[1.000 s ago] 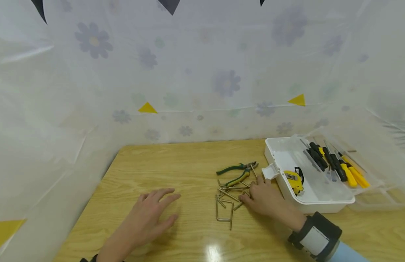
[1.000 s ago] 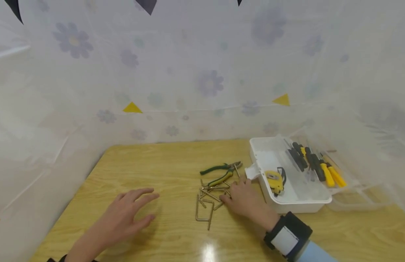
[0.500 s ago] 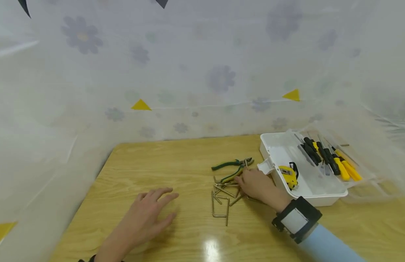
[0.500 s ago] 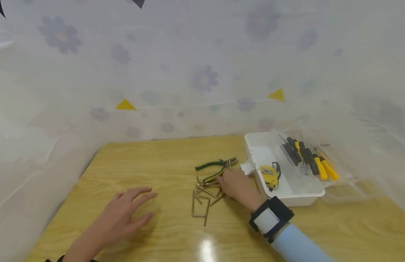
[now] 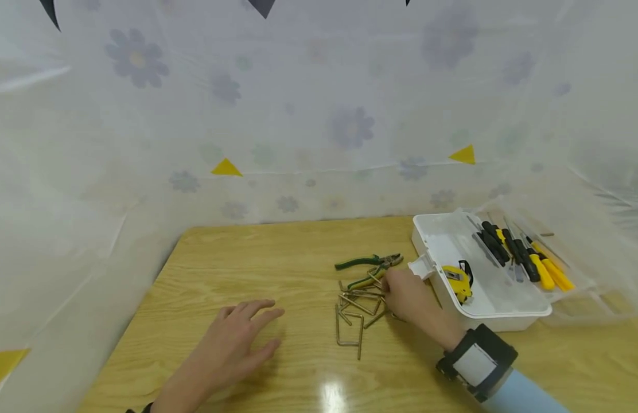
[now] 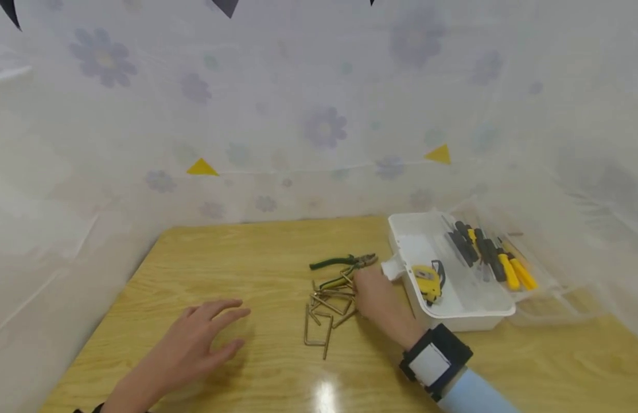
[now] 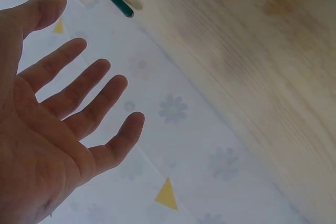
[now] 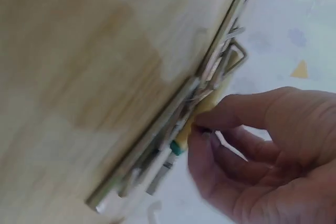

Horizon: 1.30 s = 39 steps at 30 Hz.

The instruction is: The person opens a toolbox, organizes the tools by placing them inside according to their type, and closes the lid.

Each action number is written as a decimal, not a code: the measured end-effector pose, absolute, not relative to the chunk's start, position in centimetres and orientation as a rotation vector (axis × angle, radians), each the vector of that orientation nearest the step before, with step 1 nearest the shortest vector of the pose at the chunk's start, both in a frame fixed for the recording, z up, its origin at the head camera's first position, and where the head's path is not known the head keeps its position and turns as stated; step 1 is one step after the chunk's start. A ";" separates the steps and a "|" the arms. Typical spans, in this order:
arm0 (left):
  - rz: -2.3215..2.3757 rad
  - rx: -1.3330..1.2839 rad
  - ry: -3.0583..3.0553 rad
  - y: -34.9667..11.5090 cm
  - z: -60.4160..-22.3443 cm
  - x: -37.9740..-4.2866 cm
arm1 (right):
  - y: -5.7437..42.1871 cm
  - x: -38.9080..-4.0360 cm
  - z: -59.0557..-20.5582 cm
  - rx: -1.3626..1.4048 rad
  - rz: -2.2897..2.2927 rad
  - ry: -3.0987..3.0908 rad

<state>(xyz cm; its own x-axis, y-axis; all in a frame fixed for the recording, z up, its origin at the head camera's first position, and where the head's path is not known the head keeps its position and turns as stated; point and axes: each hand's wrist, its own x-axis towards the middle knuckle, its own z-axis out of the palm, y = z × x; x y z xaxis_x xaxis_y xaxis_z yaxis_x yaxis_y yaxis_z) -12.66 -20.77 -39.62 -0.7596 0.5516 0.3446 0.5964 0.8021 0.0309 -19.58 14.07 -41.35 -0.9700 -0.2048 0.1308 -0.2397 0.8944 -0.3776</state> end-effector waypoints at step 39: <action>-0.320 -1.019 -2.618 -19.3 -40.5 -12.1 | 28.3 -14.1 -36.4 0.333 0.526 -1.974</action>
